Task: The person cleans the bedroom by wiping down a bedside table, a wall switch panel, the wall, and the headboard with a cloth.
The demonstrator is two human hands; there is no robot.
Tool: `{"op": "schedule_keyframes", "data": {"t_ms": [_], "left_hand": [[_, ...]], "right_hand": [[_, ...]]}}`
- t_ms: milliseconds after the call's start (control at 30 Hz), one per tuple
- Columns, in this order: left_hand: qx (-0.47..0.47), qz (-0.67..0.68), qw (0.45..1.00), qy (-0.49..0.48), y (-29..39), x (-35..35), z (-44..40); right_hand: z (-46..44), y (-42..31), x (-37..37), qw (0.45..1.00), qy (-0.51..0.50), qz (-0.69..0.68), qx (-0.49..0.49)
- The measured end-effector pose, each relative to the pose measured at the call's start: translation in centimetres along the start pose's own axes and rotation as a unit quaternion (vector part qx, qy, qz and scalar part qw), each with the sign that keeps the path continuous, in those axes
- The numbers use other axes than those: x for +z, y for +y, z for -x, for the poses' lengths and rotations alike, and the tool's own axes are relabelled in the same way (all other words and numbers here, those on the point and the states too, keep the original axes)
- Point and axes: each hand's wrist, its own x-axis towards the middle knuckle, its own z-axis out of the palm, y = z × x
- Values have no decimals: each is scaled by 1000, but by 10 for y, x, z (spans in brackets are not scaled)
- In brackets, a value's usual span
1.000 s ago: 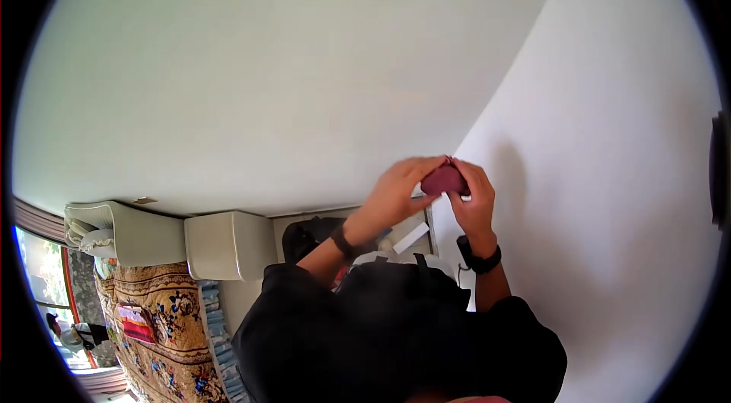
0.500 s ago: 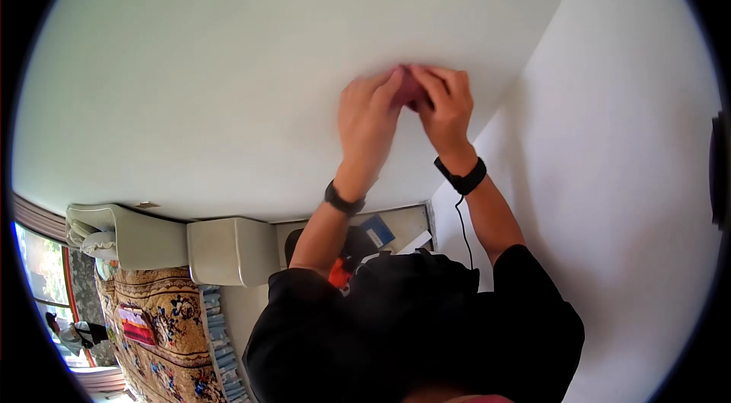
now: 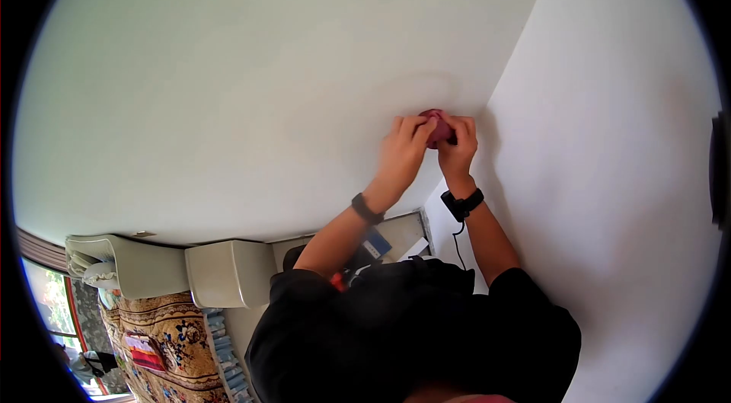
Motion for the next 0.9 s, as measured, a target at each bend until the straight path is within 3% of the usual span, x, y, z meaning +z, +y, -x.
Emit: {"op": "schedule_keyframes", "data": {"t_ms": [133,333,367,500,567,700,800,900], "left_hand": [[-17,-30,999,41,2,-34,-27],[73,-22,971,228,28,-68,-141],[88,-21,963,253,30,-68,-148],[101,-54,976,185,26,-57,-125],[97,-43,986,130,15,-38,-89],[42,-55,997,-27,5,-1,-19],[7,-17,997,-76,-13,19,22],[33,-11,999,-31,-18,11,18]], "right_hand": [[-36,-27,10,997,23,2,-76],[-154,-95,-1,960,155,20,-233],[-163,-99,0,961,166,-7,-219],[-133,-69,1,973,154,22,-172],[-97,-35,3,966,157,60,-195],[-8,21,0,991,81,73,-84],[29,40,4,995,46,69,-61],[20,35,12,995,33,58,-75]]}}
